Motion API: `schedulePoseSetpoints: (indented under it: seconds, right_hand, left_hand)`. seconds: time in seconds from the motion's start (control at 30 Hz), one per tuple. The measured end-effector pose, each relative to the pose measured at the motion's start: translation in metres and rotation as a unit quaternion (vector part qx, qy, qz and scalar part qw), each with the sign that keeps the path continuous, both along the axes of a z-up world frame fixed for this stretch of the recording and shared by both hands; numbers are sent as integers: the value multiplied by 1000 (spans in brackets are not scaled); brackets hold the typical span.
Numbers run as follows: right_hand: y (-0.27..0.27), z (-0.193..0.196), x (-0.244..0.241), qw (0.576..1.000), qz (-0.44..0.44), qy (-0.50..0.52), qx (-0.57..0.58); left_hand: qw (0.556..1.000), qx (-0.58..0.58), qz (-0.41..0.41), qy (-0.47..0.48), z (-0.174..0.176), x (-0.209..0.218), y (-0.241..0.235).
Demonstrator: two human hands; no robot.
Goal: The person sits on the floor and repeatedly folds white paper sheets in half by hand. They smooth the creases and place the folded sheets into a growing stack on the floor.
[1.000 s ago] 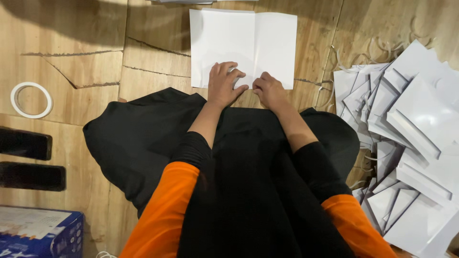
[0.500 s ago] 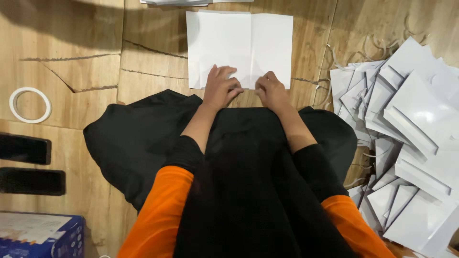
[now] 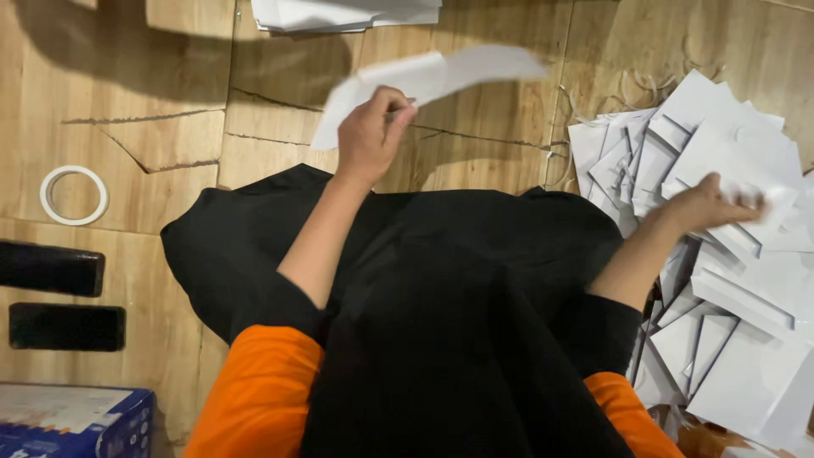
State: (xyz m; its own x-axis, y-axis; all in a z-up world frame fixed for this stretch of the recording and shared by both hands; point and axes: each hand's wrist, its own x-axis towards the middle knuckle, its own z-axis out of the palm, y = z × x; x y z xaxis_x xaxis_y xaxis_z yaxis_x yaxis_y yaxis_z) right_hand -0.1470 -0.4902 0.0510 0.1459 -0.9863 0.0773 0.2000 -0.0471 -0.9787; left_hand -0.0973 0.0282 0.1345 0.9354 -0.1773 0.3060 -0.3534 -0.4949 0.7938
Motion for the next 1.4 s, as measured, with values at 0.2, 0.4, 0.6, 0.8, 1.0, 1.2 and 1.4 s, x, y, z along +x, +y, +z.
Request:
schedulePoseSetpoints:
  seconds: [0.2, 0.4, 0.6, 0.8, 1.0, 1.2, 1.4]
  right_hand:
    - [90, 29, -18, 907, 31, 245, -341]
    - [210, 76, -21, 807, 567, 70, 147]
    - [216, 128, 2, 716, 558, 267, -324]
    - [174, 49, 86, 867, 442, 120, -197]
    - [208, 8, 92, 857, 463, 34, -223]
    - [177, -118, 71, 748, 529, 213, -340]
    - [181, -132, 60, 617, 538, 401, -411]
  left_hand:
    - [973, -227, 52, -11, 51, -14, -11]
    - [952, -292, 71, 52, 41, -18, -18]
    - [972, -198, 103, -72, 21, 4, -17]
    - [967, -214, 85, -106, 3, 48, -21]
    - [969, -140, 104, -173, -61, 69, 0]
    - [994, 95, 32, -34, -164, 31, 34]
    - [974, 223, -16, -43, -240, 23, 48]
